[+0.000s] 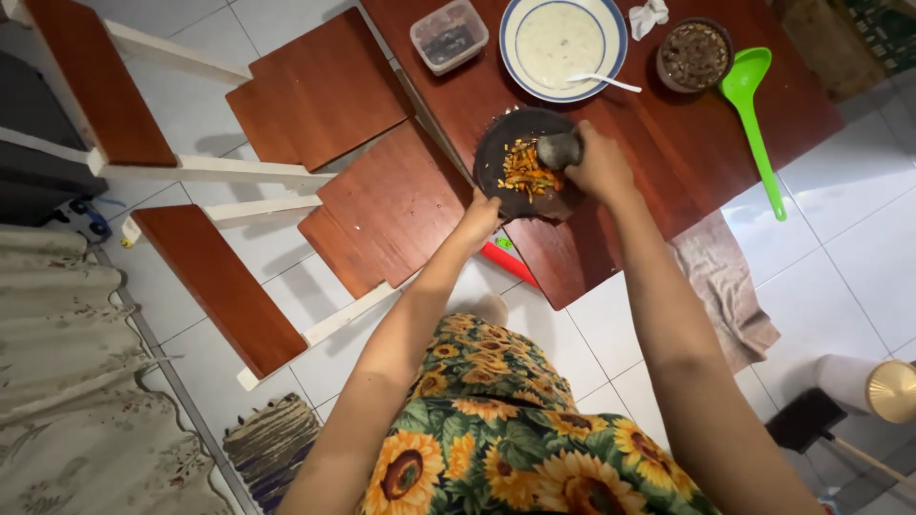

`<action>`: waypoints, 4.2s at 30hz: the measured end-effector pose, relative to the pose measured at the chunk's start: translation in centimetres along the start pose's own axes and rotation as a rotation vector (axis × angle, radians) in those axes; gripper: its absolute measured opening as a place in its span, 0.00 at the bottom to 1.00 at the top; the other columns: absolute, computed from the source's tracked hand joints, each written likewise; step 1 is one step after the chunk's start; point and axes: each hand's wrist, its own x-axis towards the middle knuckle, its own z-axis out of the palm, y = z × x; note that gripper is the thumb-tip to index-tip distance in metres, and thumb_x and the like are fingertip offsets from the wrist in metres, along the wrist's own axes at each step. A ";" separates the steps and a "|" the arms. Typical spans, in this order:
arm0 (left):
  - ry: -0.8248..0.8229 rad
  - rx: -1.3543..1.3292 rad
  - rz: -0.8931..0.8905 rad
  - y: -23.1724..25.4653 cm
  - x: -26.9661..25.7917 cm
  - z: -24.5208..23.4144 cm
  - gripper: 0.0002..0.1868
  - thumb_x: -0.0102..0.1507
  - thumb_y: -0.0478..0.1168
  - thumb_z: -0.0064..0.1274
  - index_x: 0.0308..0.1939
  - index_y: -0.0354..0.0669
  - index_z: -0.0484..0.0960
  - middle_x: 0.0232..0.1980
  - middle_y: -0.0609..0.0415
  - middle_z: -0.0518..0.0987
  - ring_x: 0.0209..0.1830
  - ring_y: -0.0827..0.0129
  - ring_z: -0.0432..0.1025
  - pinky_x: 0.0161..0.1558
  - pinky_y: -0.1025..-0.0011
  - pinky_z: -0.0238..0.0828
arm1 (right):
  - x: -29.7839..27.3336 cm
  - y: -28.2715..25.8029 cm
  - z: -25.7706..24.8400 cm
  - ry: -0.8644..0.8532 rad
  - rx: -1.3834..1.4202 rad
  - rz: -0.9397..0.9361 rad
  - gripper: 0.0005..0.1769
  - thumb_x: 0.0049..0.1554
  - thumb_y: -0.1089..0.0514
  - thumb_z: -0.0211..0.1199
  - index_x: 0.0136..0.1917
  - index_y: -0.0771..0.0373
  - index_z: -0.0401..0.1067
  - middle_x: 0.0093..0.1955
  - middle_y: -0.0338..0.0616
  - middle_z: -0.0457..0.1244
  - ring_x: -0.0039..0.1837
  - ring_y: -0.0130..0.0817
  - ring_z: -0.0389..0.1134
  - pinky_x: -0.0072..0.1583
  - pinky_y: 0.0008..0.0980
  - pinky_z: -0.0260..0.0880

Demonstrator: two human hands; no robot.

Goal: Grinding spices and ingredients in a stone mortar using a pestle on a dining table

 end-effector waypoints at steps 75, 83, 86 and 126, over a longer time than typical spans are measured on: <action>-0.220 0.061 -0.311 10.9 -3.3 -0.3 0.43 0.68 0.31 0.41 0.81 0.65 0.40 0.71 0.14 0.58 0.56 0.14 0.66 0.56 0.35 0.69 | -5.4 -8.8 9.8 0.816 -0.692 -0.067 0.20 0.59 0.41 0.62 0.58 0.54 0.73 0.27 0.46 0.61 0.31 0.44 0.67 0.37 0.39 0.65; -0.259 -0.008 -0.323 9.5 -2.5 -1.1 0.42 0.68 0.29 0.39 0.81 0.61 0.39 0.75 0.18 0.53 0.55 0.17 0.69 0.54 0.39 0.74 | -1.7 -6.1 4.7 0.245 -0.028 0.350 0.28 0.69 0.38 0.54 0.73 0.55 0.60 0.52 0.66 0.67 0.56 0.65 0.71 0.54 0.61 0.69; -0.278 -0.013 -0.342 9.5 -1.8 -1.2 0.41 0.68 0.29 0.40 0.80 0.62 0.40 0.73 0.20 0.56 0.55 0.19 0.70 0.54 0.40 0.76 | -1.8 -5.0 2.5 0.104 0.106 0.325 0.29 0.68 0.36 0.55 0.73 0.55 0.63 0.60 0.67 0.66 0.64 0.66 0.67 0.61 0.62 0.66; -0.253 0.012 -0.363 8.5 -0.8 -1.1 0.35 0.71 0.33 0.35 0.79 0.57 0.40 0.69 0.13 0.59 0.53 0.13 0.68 0.53 0.34 0.72 | -5.6 -8.2 9.0 0.747 -0.630 -0.033 0.20 0.61 0.39 0.60 0.56 0.53 0.74 0.27 0.45 0.61 0.31 0.42 0.66 0.39 0.38 0.63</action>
